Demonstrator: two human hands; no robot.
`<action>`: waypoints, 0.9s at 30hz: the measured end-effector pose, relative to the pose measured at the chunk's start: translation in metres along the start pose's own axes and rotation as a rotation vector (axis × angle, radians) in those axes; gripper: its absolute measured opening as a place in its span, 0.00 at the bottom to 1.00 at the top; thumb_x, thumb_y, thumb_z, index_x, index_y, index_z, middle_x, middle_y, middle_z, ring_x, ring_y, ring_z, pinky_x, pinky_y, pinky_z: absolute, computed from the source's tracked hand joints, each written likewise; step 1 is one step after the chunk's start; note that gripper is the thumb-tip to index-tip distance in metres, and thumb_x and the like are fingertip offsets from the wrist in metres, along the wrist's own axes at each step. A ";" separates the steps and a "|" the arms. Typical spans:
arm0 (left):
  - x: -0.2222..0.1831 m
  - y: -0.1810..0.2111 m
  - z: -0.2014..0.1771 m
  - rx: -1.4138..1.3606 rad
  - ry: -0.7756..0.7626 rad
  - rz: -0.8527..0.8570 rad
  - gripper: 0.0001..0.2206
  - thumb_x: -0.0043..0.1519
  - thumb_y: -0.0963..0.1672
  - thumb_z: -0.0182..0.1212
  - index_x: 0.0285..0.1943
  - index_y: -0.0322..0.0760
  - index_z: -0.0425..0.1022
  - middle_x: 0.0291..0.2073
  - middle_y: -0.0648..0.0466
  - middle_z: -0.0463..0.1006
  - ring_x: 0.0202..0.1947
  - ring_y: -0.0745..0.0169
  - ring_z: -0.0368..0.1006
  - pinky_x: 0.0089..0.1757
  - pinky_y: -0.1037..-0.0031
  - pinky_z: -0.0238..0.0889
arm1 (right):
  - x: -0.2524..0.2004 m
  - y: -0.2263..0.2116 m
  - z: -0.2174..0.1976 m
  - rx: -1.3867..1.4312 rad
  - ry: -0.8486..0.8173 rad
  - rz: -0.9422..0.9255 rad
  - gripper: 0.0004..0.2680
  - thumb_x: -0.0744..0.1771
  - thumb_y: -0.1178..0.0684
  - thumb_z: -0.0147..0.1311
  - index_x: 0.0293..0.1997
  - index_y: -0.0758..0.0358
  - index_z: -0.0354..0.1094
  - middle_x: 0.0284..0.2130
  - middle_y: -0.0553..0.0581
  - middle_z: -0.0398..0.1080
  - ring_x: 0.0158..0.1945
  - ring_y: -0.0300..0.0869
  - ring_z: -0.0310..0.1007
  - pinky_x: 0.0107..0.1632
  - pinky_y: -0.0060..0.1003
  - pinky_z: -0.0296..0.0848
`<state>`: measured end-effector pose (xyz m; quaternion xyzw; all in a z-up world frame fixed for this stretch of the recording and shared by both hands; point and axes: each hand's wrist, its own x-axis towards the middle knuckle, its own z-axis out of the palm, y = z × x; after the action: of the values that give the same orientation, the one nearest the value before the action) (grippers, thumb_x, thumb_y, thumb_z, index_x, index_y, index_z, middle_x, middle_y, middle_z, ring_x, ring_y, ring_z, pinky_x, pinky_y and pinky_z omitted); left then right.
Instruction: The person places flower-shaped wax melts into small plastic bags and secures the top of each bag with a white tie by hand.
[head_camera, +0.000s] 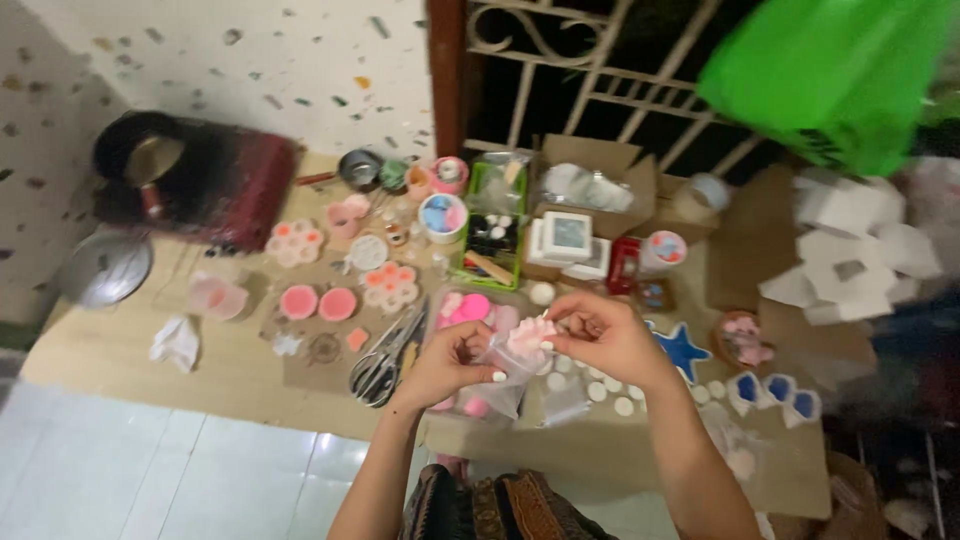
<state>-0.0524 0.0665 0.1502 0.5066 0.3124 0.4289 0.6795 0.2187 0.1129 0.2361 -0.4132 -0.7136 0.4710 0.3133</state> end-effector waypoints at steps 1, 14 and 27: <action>0.008 -0.003 0.006 -0.002 -0.022 0.001 0.14 0.54 0.35 0.73 0.46 0.34 0.74 0.40 0.59 0.80 0.42 0.74 0.76 0.43 0.79 0.70 | -0.004 -0.003 -0.010 -0.008 0.020 0.004 0.12 0.61 0.63 0.69 0.45 0.62 0.74 0.22 0.44 0.59 0.25 0.27 0.54 0.27 0.26 0.52; 0.076 -0.071 0.115 -0.131 -0.057 -0.321 0.19 0.65 0.47 0.61 0.59 0.26 0.72 0.45 0.50 0.83 0.44 0.64 0.80 0.47 0.70 0.73 | -0.043 0.089 -0.079 0.141 -0.088 0.285 0.06 0.62 0.62 0.63 0.37 0.65 0.71 0.31 0.50 0.76 0.36 0.32 0.74 0.39 0.28 0.73; 0.106 -0.093 0.157 -0.172 0.199 -0.385 0.22 0.71 0.50 0.44 0.68 0.35 0.71 0.46 0.48 0.79 0.40 0.58 0.74 0.40 0.64 0.70 | -0.084 0.111 -0.093 0.046 -0.146 -0.050 0.07 0.67 0.57 0.60 0.46 0.67 0.76 0.46 0.51 0.76 0.53 0.39 0.74 0.56 0.31 0.69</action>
<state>0.1531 0.0848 0.1084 0.3331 0.4312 0.3643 0.7552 0.3678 0.1007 0.1617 -0.3526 -0.7336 0.5082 0.2813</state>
